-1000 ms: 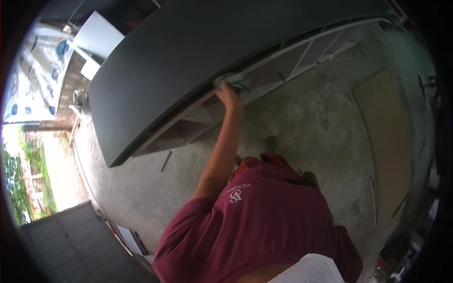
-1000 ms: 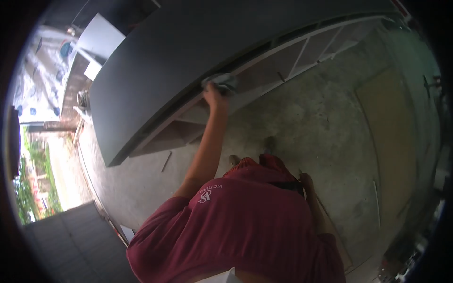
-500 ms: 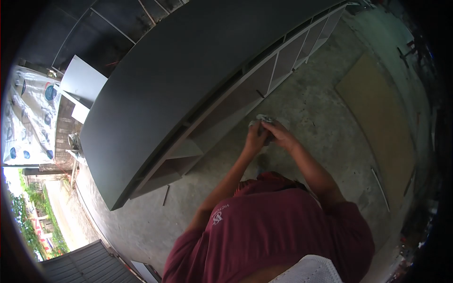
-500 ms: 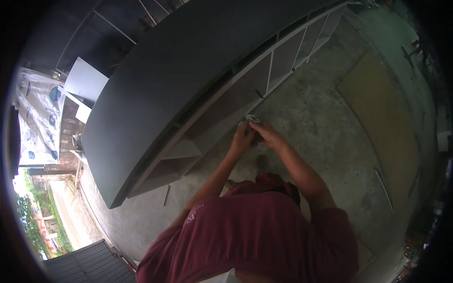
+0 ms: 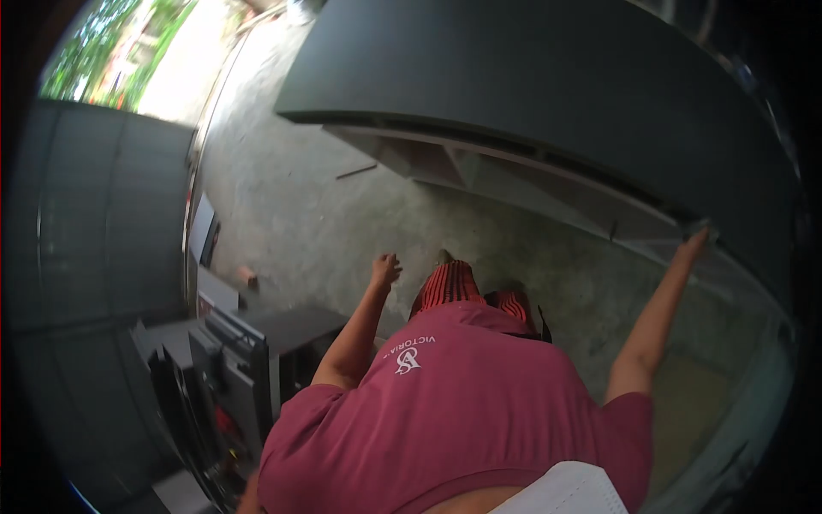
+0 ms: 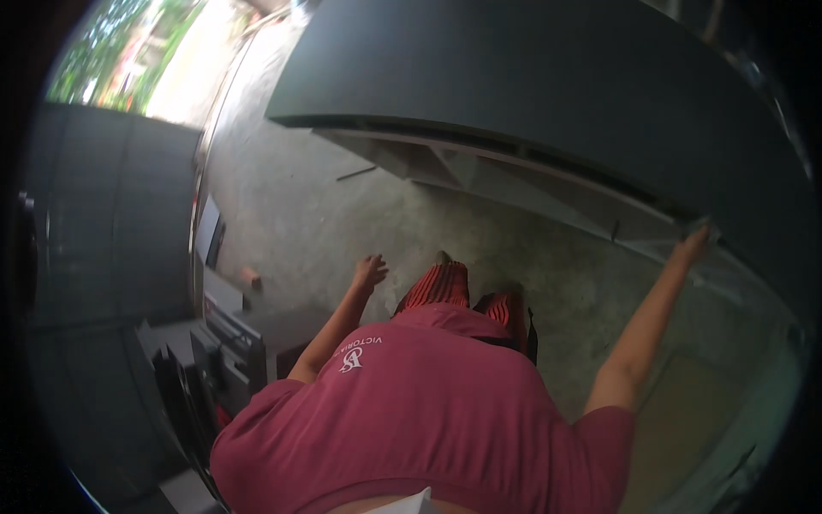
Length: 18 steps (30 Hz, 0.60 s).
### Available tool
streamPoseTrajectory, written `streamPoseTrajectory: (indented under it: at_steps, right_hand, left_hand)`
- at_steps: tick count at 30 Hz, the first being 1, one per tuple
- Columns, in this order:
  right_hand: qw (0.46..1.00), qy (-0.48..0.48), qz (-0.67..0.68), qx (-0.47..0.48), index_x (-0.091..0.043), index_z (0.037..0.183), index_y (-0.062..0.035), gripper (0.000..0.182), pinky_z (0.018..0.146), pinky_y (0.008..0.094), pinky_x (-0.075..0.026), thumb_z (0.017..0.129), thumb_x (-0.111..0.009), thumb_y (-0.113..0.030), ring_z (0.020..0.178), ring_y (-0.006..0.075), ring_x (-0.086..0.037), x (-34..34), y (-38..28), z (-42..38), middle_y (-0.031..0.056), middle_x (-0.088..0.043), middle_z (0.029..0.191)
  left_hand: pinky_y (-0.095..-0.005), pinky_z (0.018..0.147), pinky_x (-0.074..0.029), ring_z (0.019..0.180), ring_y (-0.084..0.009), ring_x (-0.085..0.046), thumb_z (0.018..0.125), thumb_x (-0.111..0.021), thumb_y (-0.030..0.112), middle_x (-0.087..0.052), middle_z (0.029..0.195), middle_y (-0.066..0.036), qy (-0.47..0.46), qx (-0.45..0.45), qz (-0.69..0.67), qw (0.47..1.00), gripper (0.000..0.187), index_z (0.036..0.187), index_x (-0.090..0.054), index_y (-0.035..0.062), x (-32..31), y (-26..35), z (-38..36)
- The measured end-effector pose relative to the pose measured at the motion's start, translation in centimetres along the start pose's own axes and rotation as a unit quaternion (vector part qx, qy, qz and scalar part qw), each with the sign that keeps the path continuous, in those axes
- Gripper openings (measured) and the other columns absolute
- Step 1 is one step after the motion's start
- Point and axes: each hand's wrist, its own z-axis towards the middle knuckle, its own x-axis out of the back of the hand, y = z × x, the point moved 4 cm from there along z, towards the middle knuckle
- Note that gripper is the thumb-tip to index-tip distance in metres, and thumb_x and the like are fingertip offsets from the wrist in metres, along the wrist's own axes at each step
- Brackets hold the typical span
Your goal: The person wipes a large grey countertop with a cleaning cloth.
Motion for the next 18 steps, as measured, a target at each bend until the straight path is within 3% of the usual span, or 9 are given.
streamPoseTrajectory:
  at_steps: [2, 4, 6, 7, 9, 12, 14, 16, 18]
  right_hand:
    - [0.987, -0.034, -0.118, 0.1, -0.053, 0.109, 0.0117, 0.055, 0.078, 0.0399, -0.049, 0.086, -0.059, -0.038, 0.09, 0.0261, -0.06, -4.7, 1.4, -8.6, 0.017, -0.06, 0.103]
    - [0.916, -0.145, -0.375, -0.008, -0.051, 0.114, 0.0105, 0.064, 0.085, 0.0425, -0.045, 0.087, -0.056, -0.047, 0.096, 0.032, -0.059, -8.2, 9.7, -15.8, 0.0219, -0.06, 0.107]
    - [0.915, -0.244, -0.32, 0.014, -0.042, 0.122, 0.0084, 0.064, 0.094, 0.0354, -0.038, 0.088, -0.055, -0.044, 0.108, 0.0278, -0.05, -15.8, 7.1, -33.6, 0.0177, -0.052, 0.119]
    - [0.832, -0.431, -0.319, -0.142, -0.04, 0.126, 0.0031, 0.06, 0.096, 0.0337, -0.036, 0.089, -0.054, -0.042, 0.111, 0.0252, -0.047, -19.8, 5.1, -39.4, 0.0149, -0.048, 0.123]
    - [0.809, -0.528, -0.227, -0.121, -0.04, 0.129, -0.0029, 0.059, 0.097, 0.0352, -0.035, 0.089, -0.054, -0.044, 0.112, 0.026, -0.047, -23.9, 7.0, -48.9, 0.0153, -0.05, 0.12]
    - [0.752, -0.627, -0.194, -0.06, -0.038, 0.131, -0.0032, 0.062, 0.101, 0.0389, -0.032, 0.087, -0.055, -0.044, 0.116, 0.0318, -0.046, -30.9, 6.6, -59.0, 0.0174, -0.05, 0.121]
    - [0.55, -0.718, -0.355, 0.238, -0.042, 0.129, -0.0038, 0.055, 0.102, 0.0431, -0.03, 0.088, -0.054, -0.038, 0.118, 0.0384, -0.044, -35.9, 4.7, -63.4, 0.0185, -0.051, 0.12]
    - [0.486, -0.754, -0.295, 0.328, -0.049, 0.122, -0.0042, 0.042, 0.1, 0.0444, -0.032, 0.089, -0.052, -0.029, 0.115, 0.0382, -0.045, -43.4, 0.9, -63.2, 0.0176, -0.055, 0.114]
    - [0.571, -0.696, -0.26, 0.349, -0.056, 0.115, -0.006, 0.031, 0.1, 0.0427, -0.033, 0.091, -0.048, -0.025, 0.114, 0.0317, -0.049, -51.8, -4.1, -62.4, 0.0145, -0.058, 0.114]
  left_hand:
    - [-0.034, 0.072, -0.049, 0.088, -0.023, -0.061, 0.088, -0.052, 0.031, -0.057, 0.108, -0.012, 0.001, 0.051, -0.048, 0.998, 0.04, 0.119, -0.048, 0.0064, 1.5, -3.8, -1.0]
    - [-0.0323, 0.068, -0.049, 0.083, -0.0199, -0.061, 0.087, -0.055, 0.033, -0.058, 0.102, -0.008, -0.014, 0.104, -0.078, 0.991, 0.038, 0.114, -0.051, 0.0078, 2.1, -6.3, -0.1]
    - [-0.0354, 0.072, -0.049, 0.087, -0.0205, -0.059, 0.088, -0.054, 0.038, -0.057, 0.106, -0.008, -0.138, 0.01, -0.08, 0.987, 0.039, 0.114, -0.05, 0.0096, 1.1, -5.2, 1.8]
    - [-0.0367, 0.073, -0.049, 0.089, -0.0206, -0.058, 0.088, -0.054, 0.04, -0.057, 0.108, -0.008, -0.174, -0.003, -0.1, 0.98, 0.039, 0.114, -0.05, 0.0105, 0.3, -3.3, 1.7]
    - [-0.0389, 0.077, -0.049, 0.095, -0.0234, -0.057, 0.09, -0.05, 0.042, -0.054, 0.115, -0.012, -0.174, 0.047, -0.178, 0.967, 0.045, 0.119, -0.048, 0.0075, -1.9, 8.1, -3.2]
    - [-0.0401, 0.078, -0.049, 0.097, -0.0251, -0.058, 0.093, -0.047, 0.041, -0.053, 0.116, -0.017, -0.27, -0.004, -0.299, 0.915, 0.047, 0.121, -0.046, 0.0032, -0.7, 15.0, -0.2]
    - [-0.0401, 0.077, -0.05, 0.095, -0.0237, -0.059, 0.093, -0.046, 0.039, -0.056, 0.11, -0.016, -0.331, -0.045, -0.396, 0.855, 0.044, 0.118, -0.047, 0.0027, 2.5, 16.8, 3.7]
    - [-0.0374, 0.07, -0.05, 0.083, -0.021, -0.061, 0.094, -0.046, 0.032, -0.06, 0.097, -0.012, -0.313, -0.095, -0.427, 0.843, 0.035, 0.11, -0.051, 0.0019, 7.6, 18.0, 10.3]
    - [-0.0301, 0.07, -0.05, 0.079, -0.0184, -0.06, 0.091, -0.049, 0.023, -0.06, 0.095, -0.011, -0.169, -0.144, -0.49, 0.843, 0.028, 0.108, -0.052, 0.0, 13.1, 21.9, 14.6]
